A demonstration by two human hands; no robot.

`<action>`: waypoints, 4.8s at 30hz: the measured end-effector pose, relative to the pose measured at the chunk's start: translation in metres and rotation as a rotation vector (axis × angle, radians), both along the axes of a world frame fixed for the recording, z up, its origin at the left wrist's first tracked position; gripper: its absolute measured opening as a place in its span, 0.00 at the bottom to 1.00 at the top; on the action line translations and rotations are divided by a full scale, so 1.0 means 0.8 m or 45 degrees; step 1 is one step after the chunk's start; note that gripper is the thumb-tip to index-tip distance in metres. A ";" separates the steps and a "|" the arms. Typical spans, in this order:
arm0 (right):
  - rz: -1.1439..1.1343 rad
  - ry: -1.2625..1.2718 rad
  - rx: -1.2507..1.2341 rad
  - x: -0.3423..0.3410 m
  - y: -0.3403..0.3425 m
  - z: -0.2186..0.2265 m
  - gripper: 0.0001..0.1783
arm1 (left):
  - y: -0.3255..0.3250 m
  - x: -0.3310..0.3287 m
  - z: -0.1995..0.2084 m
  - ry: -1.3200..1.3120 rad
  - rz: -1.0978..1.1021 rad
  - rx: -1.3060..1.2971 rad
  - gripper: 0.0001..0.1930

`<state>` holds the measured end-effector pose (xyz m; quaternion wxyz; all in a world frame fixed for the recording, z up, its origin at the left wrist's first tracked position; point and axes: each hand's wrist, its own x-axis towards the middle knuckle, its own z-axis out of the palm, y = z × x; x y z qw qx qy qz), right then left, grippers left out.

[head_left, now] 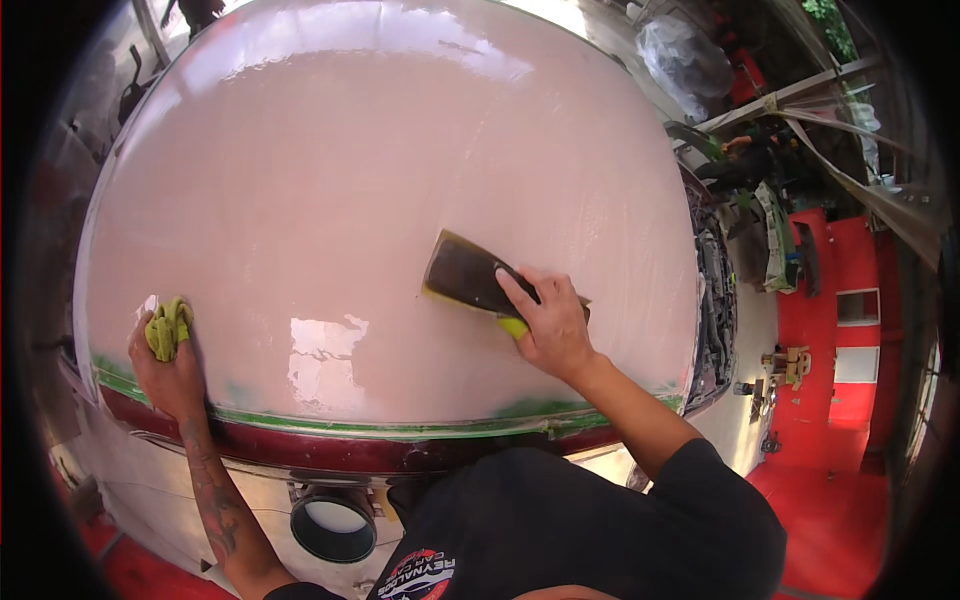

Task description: The person is using a sanding block to sand the roof of a vehicle after applying body filler.

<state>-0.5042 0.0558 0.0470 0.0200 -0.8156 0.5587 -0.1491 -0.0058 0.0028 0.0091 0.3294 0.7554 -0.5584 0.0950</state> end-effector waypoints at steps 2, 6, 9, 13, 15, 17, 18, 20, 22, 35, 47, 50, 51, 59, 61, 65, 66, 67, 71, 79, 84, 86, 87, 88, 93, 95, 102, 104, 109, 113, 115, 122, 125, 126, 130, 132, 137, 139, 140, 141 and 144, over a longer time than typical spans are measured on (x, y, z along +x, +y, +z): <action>0.225 0.030 0.060 0.002 0.074 0.007 0.40 | 0.003 0.005 0.002 -0.026 0.015 0.027 0.24; 0.578 0.079 0.068 -0.019 0.025 0.015 0.39 | 0.006 -0.003 0.004 -0.042 -0.015 -0.003 0.24; 0.638 0.139 -0.047 0.017 -0.103 0.008 0.39 | -0.001 -0.013 0.005 -0.034 0.014 0.013 0.24; 0.396 -0.002 -0.259 0.097 -0.279 -0.010 0.27 | -0.011 -0.027 0.017 -0.054 0.016 -0.068 0.23; 0.363 0.035 -0.227 0.114 -0.277 -0.010 0.27 | -0.009 -0.021 0.018 -0.073 0.033 -0.058 0.22; 0.388 0.037 -0.233 0.106 -0.242 -0.011 0.29 | -0.009 -0.019 0.015 -0.082 0.043 -0.056 0.22; 0.485 0.035 -0.188 0.098 -0.204 -0.015 0.30 | -0.003 -0.012 0.002 -0.098 0.078 -0.026 0.22; 0.596 0.072 -0.109 0.059 -0.108 0.000 0.35 | 0.004 -0.004 0.000 -0.118 0.128 -0.003 0.22; 0.590 0.195 -0.001 -0.004 -0.008 0.008 0.34 | 0.004 -0.006 0.003 -0.142 0.146 -0.009 0.22; 0.891 0.102 -0.090 0.165 -0.074 0.009 0.33 | -0.001 -0.016 0.002 -0.145 0.219 0.044 0.24; 0.530 0.227 0.082 -0.071 0.125 0.014 0.32 | -0.001 -0.017 0.000 -0.195 0.298 0.058 0.24; 0.433 0.208 0.168 -0.099 0.135 0.020 0.32 | 0.002 -0.057 0.037 -0.030 0.233 -0.098 0.23; 0.463 0.167 0.170 -0.086 0.128 0.016 0.32 | 0.002 -0.056 0.036 -0.023 0.244 -0.092 0.23; 0.700 0.087 -0.013 0.250 -0.031 0.016 0.37 | -0.010 -0.047 0.020 -0.026 0.104 -0.163 0.21; 0.731 0.071 -0.066 0.241 -0.035 0.004 0.37 | -0.013 -0.045 0.016 -0.018 0.106 -0.159 0.21; 0.706 0.169 0.015 0.080 0.047 0.008 0.36 | -0.004 -0.007 -0.019 -0.186 0.232 0.017 0.24; 0.661 0.222 0.068 0.018 0.074 0.010 0.34 | -0.004 -0.009 -0.020 -0.182 0.228 0.020 0.24; 0.606 0.195 0.097 -0.047 0.100 0.010 0.33 | -0.002 -0.011 -0.016 -0.188 0.245 0.023 0.24; 0.503 0.273 0.246 -0.137 0.130 0.025 0.31 | 0.000 -0.045 0.019 -0.119 0.207 -0.109 0.21; 0.773 0.131 -0.113 0.217 -0.090 0.016 0.32 | -0.003 -0.049 0.025 -0.045 0.148 -0.137 0.20; 0.713 0.122 -0.152 0.242 -0.092 0.002 0.33 | -0.014 -0.016 -0.012 -0.170 0.196 0.054 0.25; 0.717 0.156 -0.097 0.174 -0.032 -0.001 0.35 | -0.003 -0.012 -0.020 -0.133 0.179 0.046 0.25; 0.690 0.215 -0.044 0.127 0.001 0.002 0.37 | -0.003 -0.018 -0.015 -0.129 0.177 0.049 0.25; 0.657 0.230 0.033 0.078 0.035 0.005 0.36 | -0.003 -0.030 -0.003 -0.097 0.163 -0.057 0.22; 0.577 0.242 0.158 -0.099 0.128 0.006 0.30 | 0.007 -0.042 0.024 -0.057 0.178 -0.116 0.20; 0.543 0.176 0.146 -0.069 0.119 0.008 0.31 | 0.005 -0.042 0.023 -0.065 0.186 -0.125 0.20; 0.675 0.118 0.001 0.246 -0.019 0.012 0.38 | -0.010 -0.044 0.023 0.058 0.118 -0.127 0.20; 0.737 0.101 -0.058 0.251 -0.026 0.004 0.36 | -0.009 -0.042 0.022 0.099 0.154 -0.104 0.20; 0.697 0.270 0.006 0.057 0.057 0.003 0.37 | 0.004 -0.035 0.018 0.078 0.194 -0.060 0.20; 0.616 0.312 0.106 -0.108 0.112 0.012 0.34 | 0.005 -0.045 0.029 -0.016 0.249 -0.030 0.19; 0.784 0.311 0.142 -0.108 0.096 0.020 0.32 | 0.006 -0.048 0.032 -0.009 0.232 -0.031 0.19; 1.451 0.349 0.017 0.148 -0.152 0.027 0.31 | -0.006 -0.011 -0.005 -0.160 0.219 0.094 0.24; 1.140 0.180 -0.102 0.250 -0.202 0.009 0.30 | -0.011 -0.006 -0.005 -0.095 0.145 0.085 0.24; 1.005 0.162 -0.185 0.262 -0.208 0.003 0.30 | -0.017 -0.004 -0.004 -0.111 0.149 0.073 0.24; 0.941 0.072 -0.193 0.197 -0.145 -0.003 0.32 | -0.009 0.003 -0.018 -0.137 0.161 0.010 0.23; 0.872 0.184 -0.061 0.112 -0.064 0.009 0.39 | -0.005 0.003 -0.018 -0.117 0.175 0.043 0.23; 0.689 0.183 0.080 -0.092 0.094 0.014 0.33 | -0.001 -0.005 -0.004 -0.192 0.256 0.105 0.24; 0.792 0.190 0.092 -0.091 0.068 0.024 0.32 | -0.003 -0.009 -0.003 -0.205 0.245 0.109 0.24; 0.909 0.195 0.097 -0.081 0.046 0.028 0.31 | -0.004 -0.009 -0.004 -0.219 0.249 0.107 0.24; 0.988 0.219 0.065 -0.062 0.013 0.032 0.31 | -0.007 -0.009 -0.007 -0.216 0.241 0.108 0.24; 1.140 0.267 0.001 0.048 -0.111 0.033 0.35 | -0.003 -0.002 -0.007 -0.183 0.217 0.107 0.25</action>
